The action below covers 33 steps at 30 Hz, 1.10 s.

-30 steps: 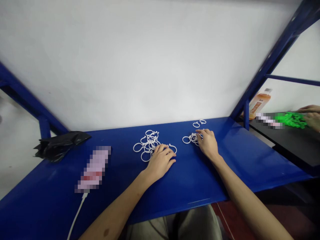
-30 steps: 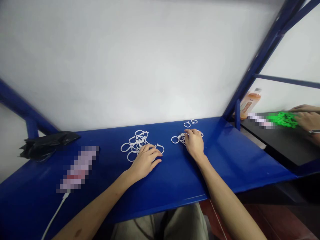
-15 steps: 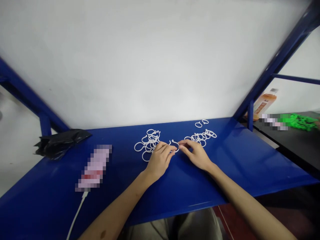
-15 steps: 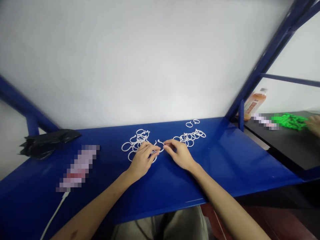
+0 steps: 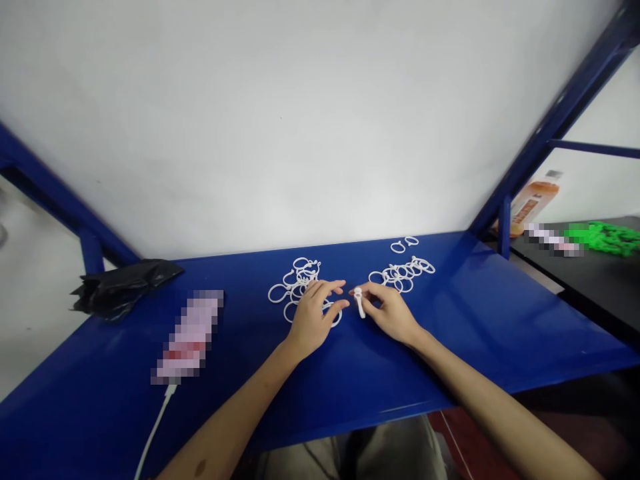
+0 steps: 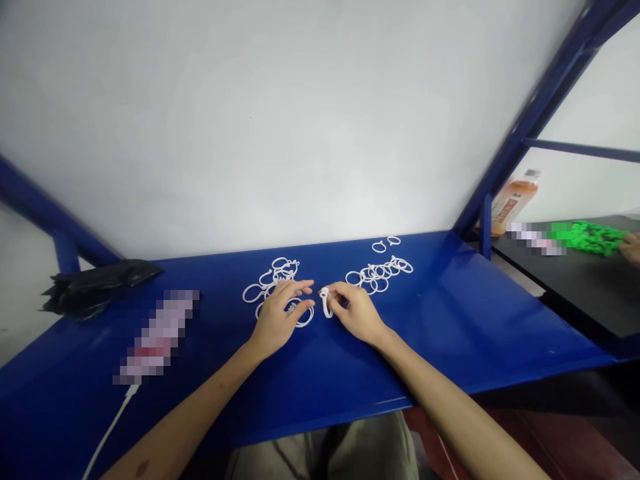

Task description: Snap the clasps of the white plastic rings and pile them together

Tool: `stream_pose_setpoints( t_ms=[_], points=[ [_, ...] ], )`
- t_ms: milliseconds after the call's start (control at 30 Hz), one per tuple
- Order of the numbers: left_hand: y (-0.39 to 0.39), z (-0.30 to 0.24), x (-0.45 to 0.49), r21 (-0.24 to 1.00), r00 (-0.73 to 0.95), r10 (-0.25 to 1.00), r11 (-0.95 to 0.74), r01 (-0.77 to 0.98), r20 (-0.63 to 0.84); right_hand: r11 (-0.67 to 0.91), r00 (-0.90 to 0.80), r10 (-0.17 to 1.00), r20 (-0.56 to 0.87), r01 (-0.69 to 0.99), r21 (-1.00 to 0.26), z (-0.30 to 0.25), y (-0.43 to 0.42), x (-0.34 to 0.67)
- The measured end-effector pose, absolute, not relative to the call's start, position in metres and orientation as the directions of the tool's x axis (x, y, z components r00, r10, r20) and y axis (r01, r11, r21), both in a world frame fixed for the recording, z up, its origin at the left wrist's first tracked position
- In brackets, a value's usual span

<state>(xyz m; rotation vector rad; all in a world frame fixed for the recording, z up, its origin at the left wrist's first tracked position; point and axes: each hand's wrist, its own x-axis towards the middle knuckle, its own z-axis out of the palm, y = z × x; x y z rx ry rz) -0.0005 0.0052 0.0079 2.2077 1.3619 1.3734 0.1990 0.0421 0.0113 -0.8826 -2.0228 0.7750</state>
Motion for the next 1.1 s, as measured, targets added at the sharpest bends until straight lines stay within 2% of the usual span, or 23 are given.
stream_pose_setpoints(
  t_ms=[133,233,400,533,733,833,933,1100],
  points=[
    [0.003,0.010,0.002,0.633,0.167,0.816,-0.543,0.552,0.553,0.662,-0.561,0.714,0.419,0.344,-0.666,0.012,0.040,0.199],
    [0.002,0.012,0.005,0.660,0.155,0.834,-0.520,0.541,0.530,0.678,-0.595,0.690,0.412,0.335,-0.654,0.013,0.040,0.199],
    [0.004,0.010,0.005,0.703,-0.004,0.853,-0.428,0.568,0.523,0.678,-0.470,0.724,0.505,0.355,-0.643,0.017,0.038,0.200],
    [0.005,0.008,0.004,0.729,-0.089,0.856,-0.374,0.573,0.509,0.731,-0.534,0.667,0.520,0.334,-0.594,0.015,0.035,0.199],
    [0.002,0.013,0.004,0.749,-0.032,0.875,-0.394,0.532,0.483,0.716,-0.487,0.690,0.535,0.353,-0.603,0.012,0.033,0.197],
    [0.001,0.015,0.005,0.746,0.010,0.873,-0.423,0.515,0.488,0.759,-0.545,0.642,0.539,0.352,-0.548,0.013,0.034,0.199],
    [0.002,0.014,0.005,0.760,-0.023,0.874,-0.408,0.506,0.485,0.803,-0.623,0.582,0.522,0.339,-0.490,0.014,0.034,0.199],
    [0.002,0.012,0.004,0.756,-0.011,0.868,-0.425,0.498,0.496,0.834,-0.680,0.529,0.507,0.306,-0.460,0.017,0.031,0.199]
  ],
)
